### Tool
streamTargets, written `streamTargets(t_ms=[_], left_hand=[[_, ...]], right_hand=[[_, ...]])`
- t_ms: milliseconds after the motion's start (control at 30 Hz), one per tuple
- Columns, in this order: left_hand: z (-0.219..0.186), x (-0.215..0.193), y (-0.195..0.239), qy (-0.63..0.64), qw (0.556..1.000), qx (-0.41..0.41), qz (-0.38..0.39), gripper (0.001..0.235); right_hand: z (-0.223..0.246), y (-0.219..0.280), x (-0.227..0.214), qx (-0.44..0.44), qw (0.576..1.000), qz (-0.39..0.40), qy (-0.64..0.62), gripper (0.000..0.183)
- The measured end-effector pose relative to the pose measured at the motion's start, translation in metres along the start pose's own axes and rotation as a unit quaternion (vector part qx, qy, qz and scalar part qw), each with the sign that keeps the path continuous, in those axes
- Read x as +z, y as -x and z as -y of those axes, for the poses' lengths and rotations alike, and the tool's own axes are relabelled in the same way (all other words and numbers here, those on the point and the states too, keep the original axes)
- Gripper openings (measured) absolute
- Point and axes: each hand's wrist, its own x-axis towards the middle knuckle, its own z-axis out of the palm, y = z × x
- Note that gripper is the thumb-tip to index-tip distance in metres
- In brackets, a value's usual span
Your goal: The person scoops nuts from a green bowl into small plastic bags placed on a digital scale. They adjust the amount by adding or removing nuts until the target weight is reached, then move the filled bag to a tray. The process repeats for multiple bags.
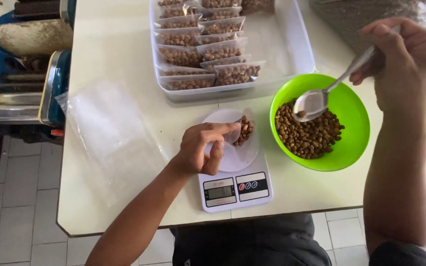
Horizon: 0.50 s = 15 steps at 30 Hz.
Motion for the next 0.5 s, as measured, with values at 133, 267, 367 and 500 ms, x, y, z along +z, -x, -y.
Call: streamTargets(t_ms=[133, 267, 367, 500], left_hand=[[0.005, 0.004, 0.007, 0.025, 1.000, -0.009, -0.009, 0.004], [0.006, 0.007, 0.012, 0.025, 0.999, -0.022, -0.016, 0.010], [0.003, 0.007, 0.009, 0.025, 0.998, -0.044, -0.027, 0.015], [0.000, 0.009, 0.007, 0.034, 0.997, -0.047, -0.041, 0.014]], right_hand=[[0.039, 0.009, 0.033, -0.019, 1.000, 0.006, -0.018, 0.014], [0.060, 0.019, 0.059, -0.032, 0.998, 0.044, -0.016, 0.015], [0.073, 0.029, 0.072, -0.063, 0.994, 0.090, 0.019, 0.018], [0.077, 0.042, 0.080, -0.133, 0.981, 0.127, 0.055, 0.023]])
